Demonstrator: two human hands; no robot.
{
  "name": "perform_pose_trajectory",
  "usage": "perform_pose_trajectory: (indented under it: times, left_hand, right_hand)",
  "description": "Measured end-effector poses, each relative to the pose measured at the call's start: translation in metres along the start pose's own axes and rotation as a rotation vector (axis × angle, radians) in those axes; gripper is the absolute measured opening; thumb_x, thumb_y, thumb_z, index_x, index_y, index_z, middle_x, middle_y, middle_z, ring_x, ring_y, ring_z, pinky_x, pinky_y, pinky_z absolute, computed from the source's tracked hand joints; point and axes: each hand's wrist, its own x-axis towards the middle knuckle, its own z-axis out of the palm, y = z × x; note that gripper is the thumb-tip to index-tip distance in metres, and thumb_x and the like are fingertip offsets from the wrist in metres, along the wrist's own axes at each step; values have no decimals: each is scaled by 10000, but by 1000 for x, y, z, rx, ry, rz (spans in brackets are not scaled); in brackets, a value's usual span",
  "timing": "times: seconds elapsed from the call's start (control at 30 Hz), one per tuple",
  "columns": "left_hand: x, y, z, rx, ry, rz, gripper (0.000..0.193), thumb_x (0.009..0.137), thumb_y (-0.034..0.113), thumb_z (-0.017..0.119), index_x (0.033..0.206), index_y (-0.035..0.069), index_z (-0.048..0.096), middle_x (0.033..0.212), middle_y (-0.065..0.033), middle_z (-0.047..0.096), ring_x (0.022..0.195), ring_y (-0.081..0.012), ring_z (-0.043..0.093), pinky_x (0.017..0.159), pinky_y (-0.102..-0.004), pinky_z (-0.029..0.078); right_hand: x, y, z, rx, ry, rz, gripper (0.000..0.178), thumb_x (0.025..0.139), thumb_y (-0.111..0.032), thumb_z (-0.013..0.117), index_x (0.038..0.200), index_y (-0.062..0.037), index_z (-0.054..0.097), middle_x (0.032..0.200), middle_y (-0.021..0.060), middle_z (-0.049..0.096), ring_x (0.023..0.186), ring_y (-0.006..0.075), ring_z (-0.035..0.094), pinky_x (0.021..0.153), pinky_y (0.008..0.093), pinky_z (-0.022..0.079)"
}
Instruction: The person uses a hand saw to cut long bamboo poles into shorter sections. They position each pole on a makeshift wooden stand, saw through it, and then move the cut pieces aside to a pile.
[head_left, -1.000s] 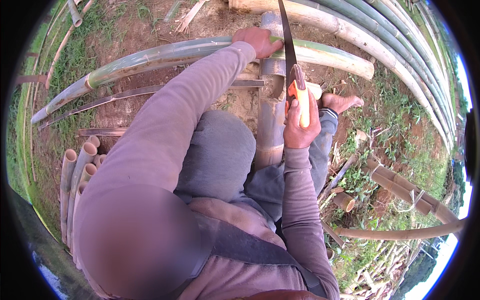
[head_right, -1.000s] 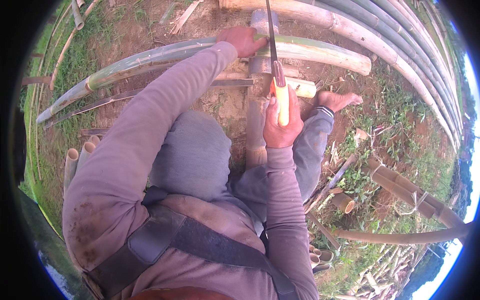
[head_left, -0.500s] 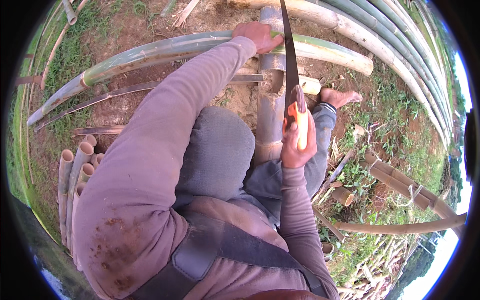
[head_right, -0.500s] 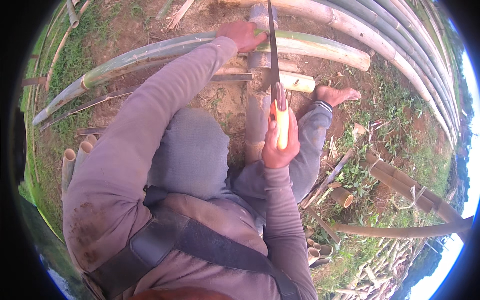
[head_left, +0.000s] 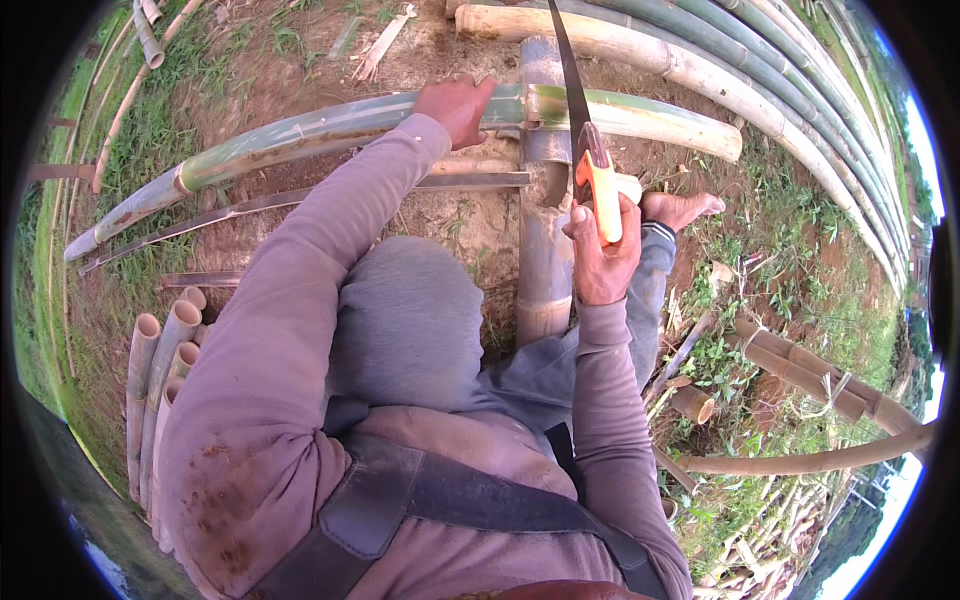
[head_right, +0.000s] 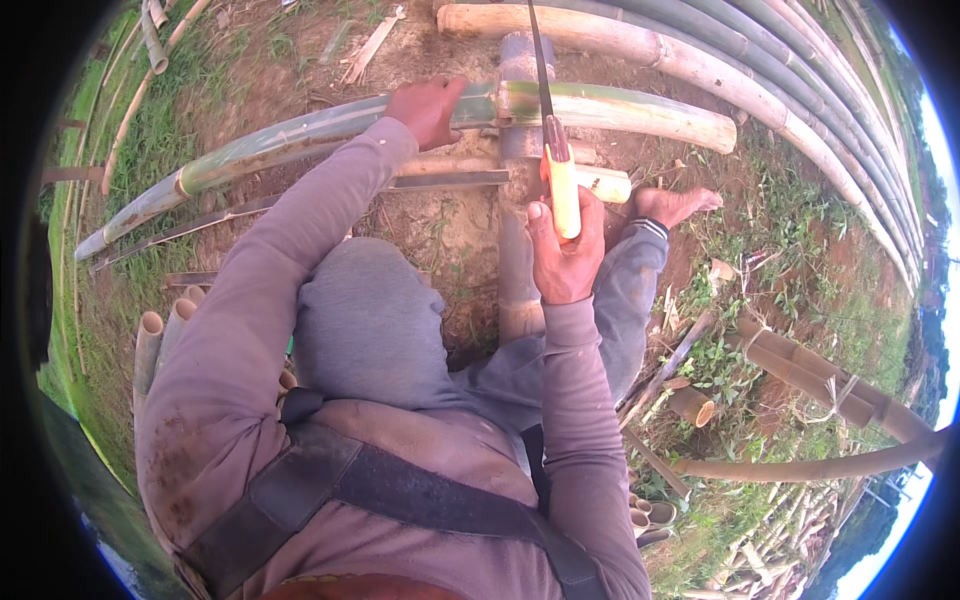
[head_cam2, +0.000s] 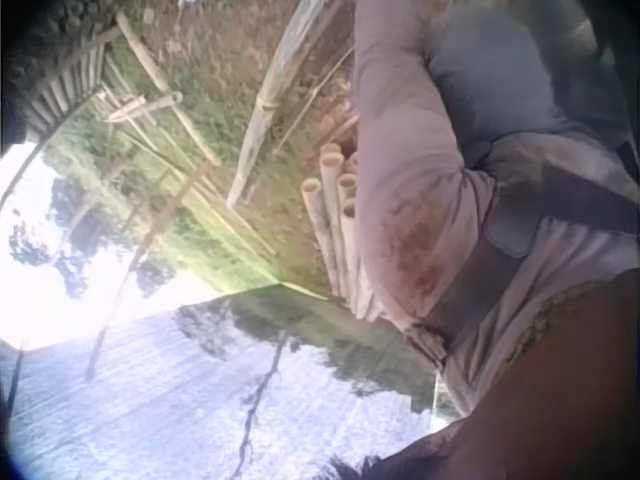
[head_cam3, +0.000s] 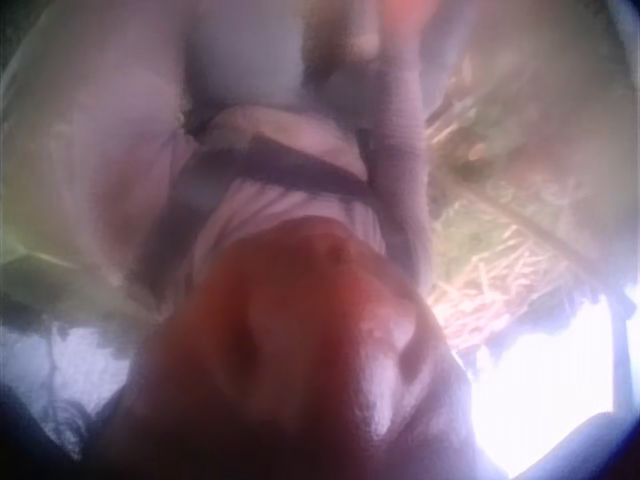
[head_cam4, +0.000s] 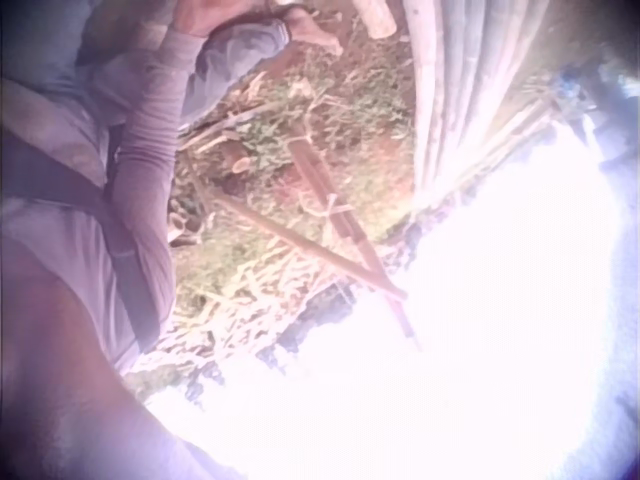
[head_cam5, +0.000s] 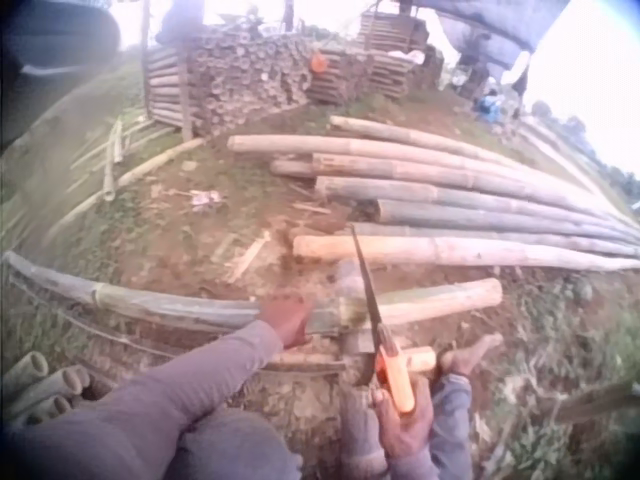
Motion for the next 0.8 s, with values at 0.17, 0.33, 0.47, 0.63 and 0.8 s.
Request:
perform_pose_trajectory:
  times: [0.17,0.33,0.47,0.63,0.8]
  left_hand:
    - [3,-1,0,19,41,13,657,833,368,871,1334,116,529,1209,-166,704,1088,-373,726,930,-494,596]
    - [9,-6,-7,-6,-52,-2,667,845,364,863,1367,121,527,1157,-160,722,1047,-358,743,915,-490,612]
    - [10,-5,-4,-33,-89,7,667,849,356,859,1378,117,531,1138,-160,731,1047,-349,745,906,-490,616]
    - [6,-4,-2,-9,-21,13,672,842,353,857,1383,117,535,1147,-164,741,1044,-350,744,907,-490,613]
    - [4,2,-18,-47,-78,2,677,834,365,849,1386,130,535,1140,-157,746,1069,-357,736,918,-498,605]
  right_hand:
    - [17,-3,10,-3,132,2,341,994,-239,799,1166,24,664,908,46,671,796,115,610,713,289,521]
    - [-53,-18,-13,-222,123,38,216,983,-125,783,1097,30,684,834,46,654,712,108,607,647,283,502]
    - [-157,-39,-57,-171,156,162,138,986,-47,738,1068,30,658,792,49,641,653,96,618,559,267,483]
    - [-81,-9,-31,-329,147,-88,153,1014,-87,722,947,-10,609,721,13,624,545,66,563,494,230,443]
    - [55,19,30,-176,138,-96,121,1015,-97,731,981,-21,643,732,6,635,556,57,558,490,248,445]
